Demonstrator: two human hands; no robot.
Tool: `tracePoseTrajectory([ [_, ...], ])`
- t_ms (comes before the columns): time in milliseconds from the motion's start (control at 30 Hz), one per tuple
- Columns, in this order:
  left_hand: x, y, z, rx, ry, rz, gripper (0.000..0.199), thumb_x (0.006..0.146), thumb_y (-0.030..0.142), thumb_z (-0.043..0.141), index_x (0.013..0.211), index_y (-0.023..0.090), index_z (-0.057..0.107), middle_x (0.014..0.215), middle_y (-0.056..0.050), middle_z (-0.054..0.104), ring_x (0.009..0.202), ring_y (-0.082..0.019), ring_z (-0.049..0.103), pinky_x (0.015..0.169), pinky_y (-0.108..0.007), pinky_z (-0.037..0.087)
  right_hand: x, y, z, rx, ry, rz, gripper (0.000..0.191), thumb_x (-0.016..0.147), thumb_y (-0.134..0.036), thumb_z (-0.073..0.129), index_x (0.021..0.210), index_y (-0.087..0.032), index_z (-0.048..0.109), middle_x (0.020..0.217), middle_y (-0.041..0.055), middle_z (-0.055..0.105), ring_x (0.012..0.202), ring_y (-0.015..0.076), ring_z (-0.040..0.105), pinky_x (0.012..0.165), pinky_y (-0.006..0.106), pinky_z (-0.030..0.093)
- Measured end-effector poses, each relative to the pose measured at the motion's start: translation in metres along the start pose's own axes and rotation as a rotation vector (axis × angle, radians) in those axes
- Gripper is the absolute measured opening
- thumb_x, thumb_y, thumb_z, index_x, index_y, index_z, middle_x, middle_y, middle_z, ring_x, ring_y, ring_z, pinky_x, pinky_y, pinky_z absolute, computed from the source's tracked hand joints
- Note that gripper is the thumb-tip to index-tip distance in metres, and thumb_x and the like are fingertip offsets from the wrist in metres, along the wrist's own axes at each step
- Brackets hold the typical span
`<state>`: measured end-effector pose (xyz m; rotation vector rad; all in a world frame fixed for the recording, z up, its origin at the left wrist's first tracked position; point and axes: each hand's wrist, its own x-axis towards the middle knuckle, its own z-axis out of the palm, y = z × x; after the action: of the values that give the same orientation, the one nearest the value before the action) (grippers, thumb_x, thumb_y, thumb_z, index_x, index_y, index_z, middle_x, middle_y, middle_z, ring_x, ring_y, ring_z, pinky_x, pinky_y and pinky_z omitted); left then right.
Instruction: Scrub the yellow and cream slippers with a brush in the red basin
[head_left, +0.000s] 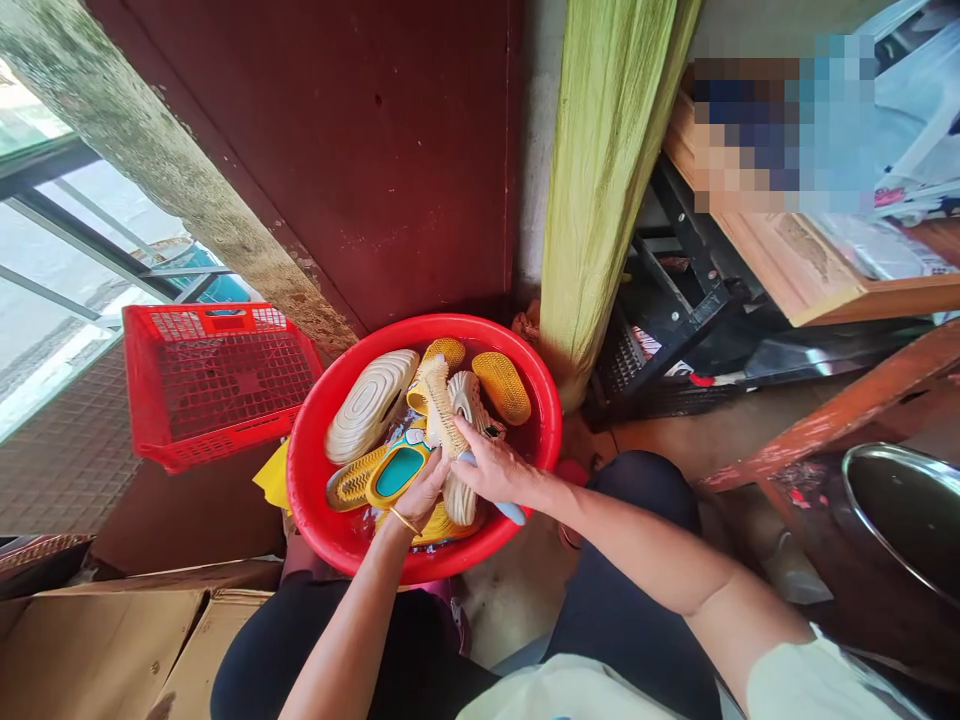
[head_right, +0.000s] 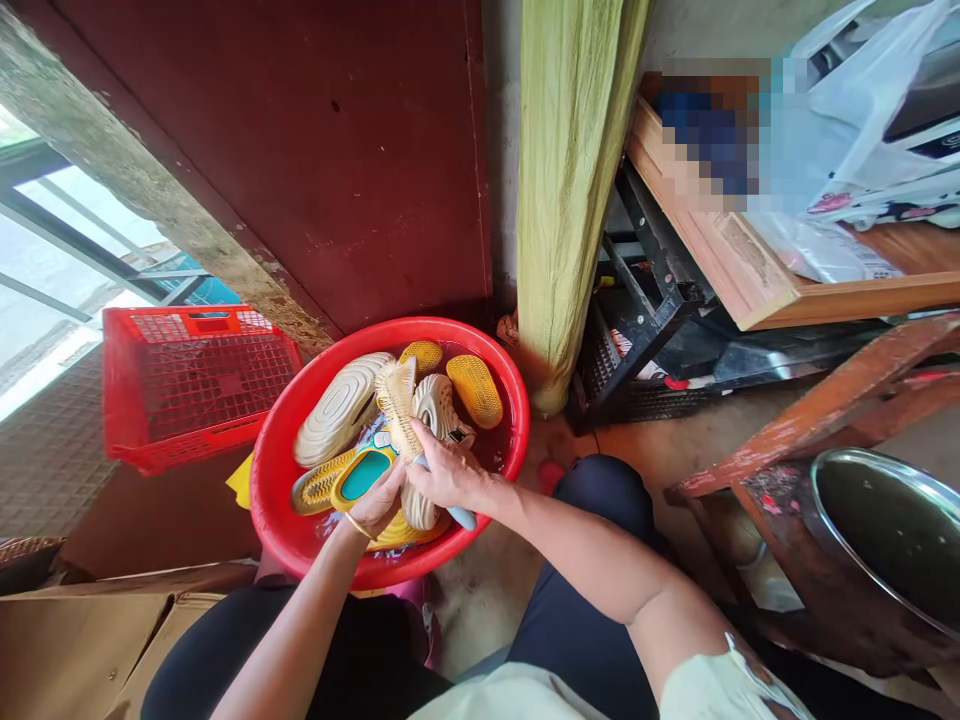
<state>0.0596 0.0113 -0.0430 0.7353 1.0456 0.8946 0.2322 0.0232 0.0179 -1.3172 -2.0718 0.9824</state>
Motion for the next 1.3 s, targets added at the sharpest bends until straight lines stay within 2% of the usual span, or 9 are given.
tracePoseTrajectory([
  [167, -0.005, 0.005, 0.012, -0.147, -0.035, -0.011, 0.062, 0.070, 0.043, 0.086, 0.125, 0.020, 0.068, 0.129, -0.014, 0.069, 0.131, -0.038, 0.056, 0.107, -0.046, 0.048, 0.004, -0.002, -0.018, 0.158, -0.050, -0.049, 0.073, 0.088, -0.025, 0.056, 0.156, -0.009, 0.034, 0.149, 0.0194, 0.053, 0.124, 0.0297, 0.061, 0.105, 0.041, 0.050],
  [333, -0.020, 0.021, 0.014, -0.146, -0.027, -0.017, 0.063, 0.070, 0.041, 0.085, 0.125, 0.016, 0.068, 0.117, -0.014, 0.074, 0.119, -0.040, 0.065, 0.102, -0.048, 0.053, 0.006, -0.013, -0.046, 0.495, -0.111, 0.008, 0.074, 0.092, -0.034, 0.057, 0.159, -0.024, 0.027, 0.122, 0.0083, 0.070, 0.061, 0.0136, 0.065, 0.054, 0.028, 0.058],
  [467, -0.037, 0.043, -0.001, -0.131, -0.021, 0.079, 0.067, 0.067, 0.035, 0.082, 0.129, 0.016, 0.066, 0.117, -0.012, 0.075, 0.112, -0.037, 0.068, 0.098, -0.045, 0.055, 0.010, -0.002, -0.078, 0.678, -0.021, -0.029, 0.071, 0.095, -0.040, 0.055, 0.158, -0.027, 0.025, 0.108, 0.0058, 0.072, 0.048, 0.0089, 0.057, 0.044, 0.023, 0.052],
  [567, -0.043, 0.054, -0.017, -0.121, 0.072, 0.153, 0.073, 0.065, 0.028, 0.081, 0.135, 0.018, 0.062, 0.119, -0.010, 0.074, 0.111, -0.033, 0.069, 0.098, -0.040, 0.055, 0.016, 0.014, -0.087, 0.550, 0.022, 0.019, 0.066, 0.094, -0.039, 0.056, 0.155, -0.024, 0.033, 0.102, 0.0056, 0.072, 0.049, 0.0099, 0.058, 0.046, 0.023, 0.052],
  [700, -0.036, 0.055, -0.037, -0.145, 0.209, 0.175, 0.075, 0.066, 0.031, 0.080, 0.137, 0.018, 0.060, 0.118, -0.009, 0.074, 0.105, -0.031, 0.071, 0.093, -0.037, 0.056, 0.016, 0.016, -0.064, 0.067, 0.056, 0.047, 0.059, 0.096, -0.029, 0.051, 0.154, -0.023, 0.040, 0.107, 0.0073, 0.072, 0.075, 0.0174, 0.069, 0.068, 0.029, 0.058],
  [800, -0.029, 0.049, -0.047, -0.164, 0.268, 0.144, 0.074, 0.065, 0.036, 0.079, 0.133, 0.014, 0.062, 0.106, -0.010, 0.077, 0.094, -0.030, 0.073, 0.084, -0.038, 0.058, 0.008, 0.000, -0.040, -0.336, -0.099, -0.064, 0.061, 0.098, -0.027, 0.048, 0.158, -0.031, 0.036, 0.120, 0.0094, 0.069, 0.098, 0.0241, 0.069, 0.087, 0.035, 0.054],
  [900, -0.024, 0.042, -0.053, -0.111, 0.287, 0.086, 0.074, 0.064, 0.034, 0.078, 0.133, 0.013, 0.063, 0.096, -0.008, 0.077, 0.080, -0.027, 0.072, 0.074, -0.035, 0.057, 0.007, -0.010, -0.032, -0.607, -0.269, -0.069, 0.066, 0.099, -0.024, 0.043, 0.161, -0.039, 0.025, 0.121, 0.0100, 0.068, 0.101, 0.0259, 0.069, 0.087, 0.037, 0.052],
  [1167, -0.011, 0.029, -0.051, -0.009, 0.281, 0.088, 0.068, 0.060, 0.028, 0.082, 0.126, 0.015, 0.068, 0.106, -0.008, 0.077, 0.088, -0.024, 0.071, 0.073, -0.028, 0.053, 0.028, 0.015, -0.048, -0.609, -0.217, 0.037, 0.063, 0.101, -0.021, 0.037, 0.160, -0.040, 0.029, 0.124, 0.0114, 0.069, 0.111, 0.0294, 0.067, 0.092, 0.039, 0.049],
  [1300, -0.013, 0.031, -0.050, -0.045, 0.267, 0.080, 0.062, 0.058, 0.022, 0.082, 0.119, 0.016, 0.071, 0.100, -0.007, 0.078, 0.083, -0.024, 0.072, 0.069, -0.028, 0.055, 0.033, 0.025, -0.043, -0.598, -0.104, 0.202, 0.065, 0.097, -0.017, 0.040, 0.161, -0.027, 0.031, 0.127, 0.0186, 0.068, 0.109, 0.0329, 0.068, 0.092, 0.045, 0.050],
])
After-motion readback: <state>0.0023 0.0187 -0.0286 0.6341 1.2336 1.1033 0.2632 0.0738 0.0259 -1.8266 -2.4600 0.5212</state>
